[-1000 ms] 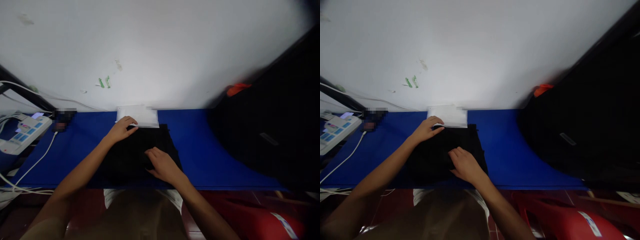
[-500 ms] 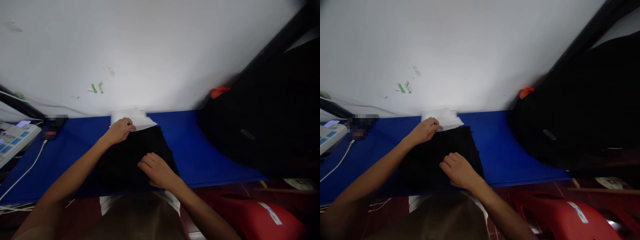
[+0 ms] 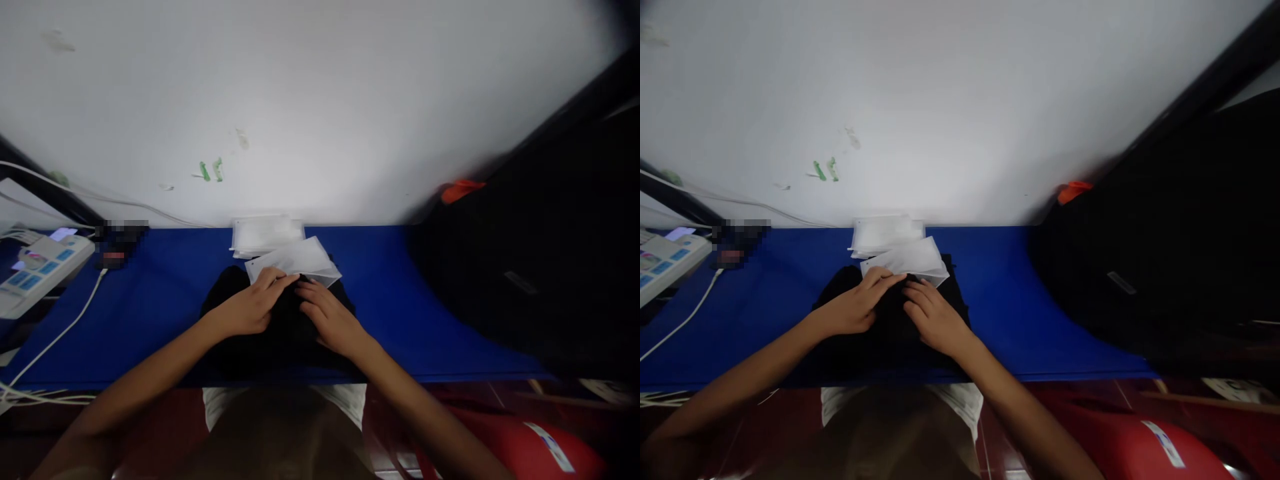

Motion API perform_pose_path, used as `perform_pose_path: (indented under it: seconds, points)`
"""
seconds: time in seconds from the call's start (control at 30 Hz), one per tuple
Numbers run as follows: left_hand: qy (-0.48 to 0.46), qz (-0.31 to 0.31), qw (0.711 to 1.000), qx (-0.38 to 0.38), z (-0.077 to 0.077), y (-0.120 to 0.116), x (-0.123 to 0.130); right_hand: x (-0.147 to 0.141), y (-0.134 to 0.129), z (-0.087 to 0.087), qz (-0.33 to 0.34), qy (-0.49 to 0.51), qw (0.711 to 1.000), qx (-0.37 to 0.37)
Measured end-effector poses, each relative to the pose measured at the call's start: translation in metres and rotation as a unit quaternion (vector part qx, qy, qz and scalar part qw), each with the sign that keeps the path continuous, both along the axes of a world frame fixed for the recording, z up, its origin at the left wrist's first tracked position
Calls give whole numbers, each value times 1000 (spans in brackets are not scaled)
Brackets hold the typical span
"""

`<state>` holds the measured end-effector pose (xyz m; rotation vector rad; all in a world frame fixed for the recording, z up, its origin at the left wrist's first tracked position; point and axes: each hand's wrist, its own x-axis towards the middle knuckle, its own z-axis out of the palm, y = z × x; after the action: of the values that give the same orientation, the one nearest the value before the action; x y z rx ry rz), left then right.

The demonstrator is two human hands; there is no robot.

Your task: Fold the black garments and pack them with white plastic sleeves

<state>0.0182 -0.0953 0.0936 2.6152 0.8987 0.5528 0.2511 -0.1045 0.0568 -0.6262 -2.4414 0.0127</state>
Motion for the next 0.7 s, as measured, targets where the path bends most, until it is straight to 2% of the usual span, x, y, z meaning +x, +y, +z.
perform_pose_path:
  seconds: [0.1,0.17,0.33,0.47,0.6,0.7]
  points:
    - [11,-13,1000,14,-8,-1,4,-1,3,-11,-123,-55,988,-81]
    - [23,-19,999,36,-13,-1,8,-4,4,-13,-167,-94,974,-124]
    - [74,13,993,92,-24,1,13,-13,1,-13,-189,-150,959,-150]
    - [140,43,987,73,-33,-3,16,-20,-2,-14,-195,-149,959,-141]
    - [148,26,988,32,-37,-9,20,-24,1,-13,-204,-165,956,-127]
    - [120,-1,993,22,-30,-16,23,-25,5,-18,-195,-182,956,-119]
